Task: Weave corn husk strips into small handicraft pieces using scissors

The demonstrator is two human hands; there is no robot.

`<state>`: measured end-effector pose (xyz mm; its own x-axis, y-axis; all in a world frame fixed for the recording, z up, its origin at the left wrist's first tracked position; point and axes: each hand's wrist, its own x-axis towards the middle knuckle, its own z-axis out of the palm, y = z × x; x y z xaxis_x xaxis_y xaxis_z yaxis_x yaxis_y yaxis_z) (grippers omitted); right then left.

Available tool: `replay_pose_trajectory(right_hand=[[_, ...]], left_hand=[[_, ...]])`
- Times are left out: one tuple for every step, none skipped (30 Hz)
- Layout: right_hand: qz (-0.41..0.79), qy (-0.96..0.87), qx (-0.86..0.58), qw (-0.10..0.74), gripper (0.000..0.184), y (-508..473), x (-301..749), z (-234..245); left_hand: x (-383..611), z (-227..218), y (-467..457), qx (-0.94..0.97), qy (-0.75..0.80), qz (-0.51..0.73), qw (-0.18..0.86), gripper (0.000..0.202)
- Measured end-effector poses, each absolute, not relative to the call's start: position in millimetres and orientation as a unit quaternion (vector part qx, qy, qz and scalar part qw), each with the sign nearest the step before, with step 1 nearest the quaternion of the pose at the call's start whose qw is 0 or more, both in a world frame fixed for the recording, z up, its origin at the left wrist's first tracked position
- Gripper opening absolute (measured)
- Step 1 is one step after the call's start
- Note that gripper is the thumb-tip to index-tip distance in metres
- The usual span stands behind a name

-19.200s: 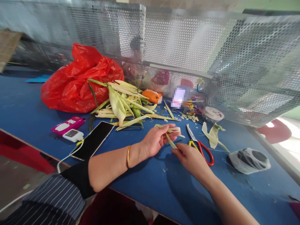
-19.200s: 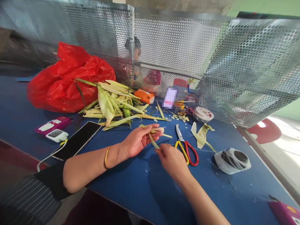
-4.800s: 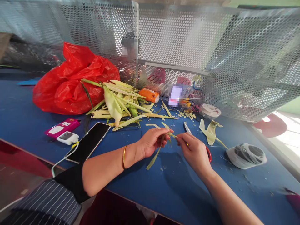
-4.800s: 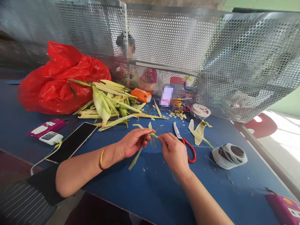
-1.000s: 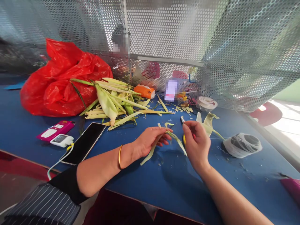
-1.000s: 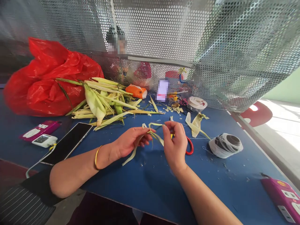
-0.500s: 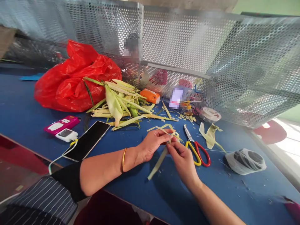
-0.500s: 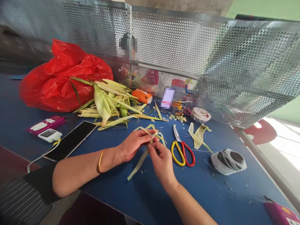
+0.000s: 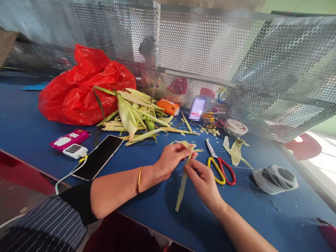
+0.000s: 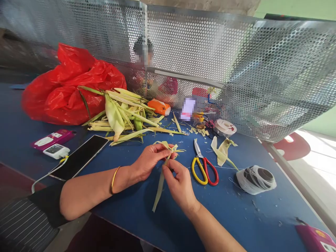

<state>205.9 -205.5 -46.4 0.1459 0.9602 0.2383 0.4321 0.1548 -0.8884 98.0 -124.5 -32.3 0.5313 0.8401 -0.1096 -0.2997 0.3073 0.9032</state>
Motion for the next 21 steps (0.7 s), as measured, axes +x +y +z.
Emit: replay_pose_trajectory(right_hand=[[0.269, -0.593, -0.589, 0.479, 0.032, -205.3, 206.7, -46.4], [0.258, -0.594, -0.590, 0.481, 0.032, -205.1, 207.4, -46.2], [0.247, -0.596, -0.593, 0.482, 0.032, -204.9, 207.9, -46.0], [0.236, -0.600, -0.595, 0.480, 0.032, -204.8, 208.0, -45.8], [0.226, -0.605, -0.597, 0.476, 0.032, -204.8, 207.9, -45.8], [0.217, -0.611, -0.599, 0.469, 0.033, -204.9, 207.5, -46.1], [0.210, -0.616, -0.602, 0.462, 0.033, -205.0, 207.0, -46.7], [0.206, -0.621, -0.605, 0.455, 0.034, -205.2, 206.4, -47.6], [0.204, -0.624, -0.607, 0.449, 0.034, -205.4, 206.0, -48.8], [0.204, -0.625, -0.609, 0.444, 0.034, -205.6, 205.7, -50.0], [0.206, -0.626, -0.610, 0.440, 0.034, -205.9, 205.6, -51.1], [0.208, -0.628, -0.609, 0.437, 0.033, -206.1, 205.8, -51.9], [0.210, -0.630, -0.609, 0.434, 0.033, -206.3, 206.1, -52.4], [0.211, -0.631, -0.608, 0.433, 0.033, -206.5, 206.5, -52.3], [0.213, -0.633, -0.606, 0.432, 0.033, -206.6, 206.9, -51.9], [0.215, -0.636, -0.603, 0.431, 0.033, -206.7, 207.2, -51.0], [0.215, -0.640, -0.599, 0.431, 0.033, -206.7, 207.3, -49.9], [0.214, -0.644, -0.595, 0.430, 0.033, -206.5, 207.2, -48.8], [0.210, -0.648, -0.593, 0.429, 0.033, -206.3, 206.7, -47.8], [0.205, -0.652, -0.591, 0.428, 0.033, -206.1, 206.1, -47.1], [0.198, -0.655, -0.592, 0.426, 0.033, -206.1, 205.4, -46.7]], left_hand=[[97.7, -31.8, -124.5, 0.448, 0.301, 0.375, 0.754, 0.017], [97.5, -31.2, -124.6, 0.445, 0.300, 0.369, 0.759, 0.018], [97.2, -30.5, -124.8, 0.439, 0.298, 0.366, 0.765, 0.020], [97.0, -29.9, -125.2, 0.433, 0.297, 0.363, 0.770, 0.023], [96.8, -29.6, -125.7, 0.428, 0.297, 0.364, 0.772, 0.025], [96.7, -29.7, -126.2, 0.424, 0.299, 0.367, 0.772, 0.025], [96.7, -30.3, -126.7, 0.422, 0.305, 0.371, 0.769, 0.024], [96.7, -31.4, -127.1, 0.422, 0.313, 0.374, 0.765, 0.023], [96.8, -32.8, -127.4, 0.425, 0.320, 0.376, 0.759, 0.020], [96.8, -34.5, -127.5, 0.430, 0.325, 0.378, 0.753, 0.018], [96.9, -36.1, -127.6, 0.434, 0.329, 0.380, 0.748, 0.017], [96.9, -37.3, -127.6, 0.436, 0.331, 0.382, 0.744, 0.016], [96.8, -38.0, -127.4, 0.438, 0.332, 0.383, 0.742, 0.015], [96.7, -38.1, -127.3, 0.440, 0.333, 0.384, 0.741, 0.015], [96.6, -37.5, -127.1, 0.442, 0.334, 0.382, 0.740, 0.016], [96.5, -36.4, -127.0, 0.444, 0.336, 0.381, 0.739, 0.016], [96.4, -34.9, -126.9, 0.445, 0.337, 0.379, 0.738, 0.017], [96.4, -33.2, -126.8, 0.445, 0.338, 0.377, 0.739, 0.018], [96.5, -31.7, -126.8, 0.443, 0.337, 0.378, 0.740, 0.019], [96.6, -30.6, -126.8, 0.439, 0.335, 0.379, 0.743, 0.021], [96.8, -29.9, -126.7, 0.435, 0.331, 0.380, 0.746, 0.022]])
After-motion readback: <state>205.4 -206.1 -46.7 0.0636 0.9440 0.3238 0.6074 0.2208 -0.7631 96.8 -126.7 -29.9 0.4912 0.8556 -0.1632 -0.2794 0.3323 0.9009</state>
